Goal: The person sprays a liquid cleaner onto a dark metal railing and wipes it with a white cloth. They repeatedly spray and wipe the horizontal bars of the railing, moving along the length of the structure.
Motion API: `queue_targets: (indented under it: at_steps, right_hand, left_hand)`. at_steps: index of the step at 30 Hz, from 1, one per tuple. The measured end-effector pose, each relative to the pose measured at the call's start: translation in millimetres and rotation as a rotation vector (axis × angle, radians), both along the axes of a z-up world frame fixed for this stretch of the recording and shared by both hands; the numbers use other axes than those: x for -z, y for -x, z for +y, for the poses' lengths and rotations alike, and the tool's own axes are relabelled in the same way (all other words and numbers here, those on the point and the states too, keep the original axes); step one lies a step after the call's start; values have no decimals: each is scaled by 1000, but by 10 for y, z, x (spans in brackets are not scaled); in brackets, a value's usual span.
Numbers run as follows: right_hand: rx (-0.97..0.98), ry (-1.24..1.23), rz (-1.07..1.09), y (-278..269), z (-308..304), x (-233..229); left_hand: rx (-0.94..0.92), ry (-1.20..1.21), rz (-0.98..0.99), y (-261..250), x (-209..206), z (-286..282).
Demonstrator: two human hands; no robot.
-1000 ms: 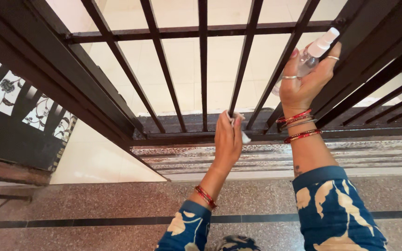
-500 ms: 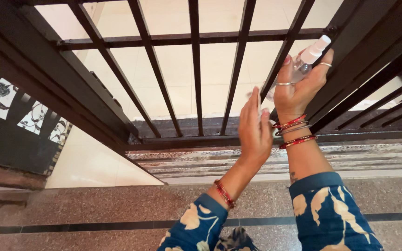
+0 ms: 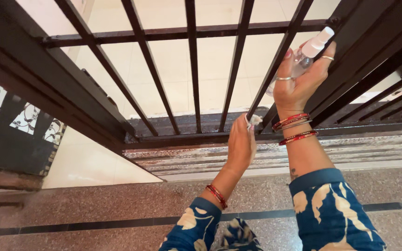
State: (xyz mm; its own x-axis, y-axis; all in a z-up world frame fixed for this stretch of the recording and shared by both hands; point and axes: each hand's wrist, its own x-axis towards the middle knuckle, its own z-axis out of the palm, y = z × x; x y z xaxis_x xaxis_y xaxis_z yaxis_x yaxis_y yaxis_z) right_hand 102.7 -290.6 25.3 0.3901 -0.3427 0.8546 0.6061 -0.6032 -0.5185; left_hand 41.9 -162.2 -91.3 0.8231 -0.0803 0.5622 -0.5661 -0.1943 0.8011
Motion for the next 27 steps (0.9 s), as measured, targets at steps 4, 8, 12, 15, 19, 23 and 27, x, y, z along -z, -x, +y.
queue_targets:
  at_steps: [4,8,12,15,19,23,27]
  right_hand:
    - [-45,-32,-7,14,28,-12]
    - [-56,-39,-37,0,30,-19]
    - [-25,-13,-8,-12,-21,39]
    - [-5,5,-17,-40,-29,34]
    - [11,14,-2,-16,-37,61]
    - [-6,13,-9,-28,-52,67]
    - [-19,-17,-9,-34,-43,95]
  left_hand:
    - [-4,-52,178,283,-138,254]
    - [47,426,544,385,-396,443]
    - [-317,403,-273,189,-815,581]
    - [-338,279,-509,-37,-1124,557]
    - [-234,54,-560,-365,-1136,295]
    - [-315,-193,-573,-464,-679,218]
    - [-288,-284,-487,-385,-152,314]
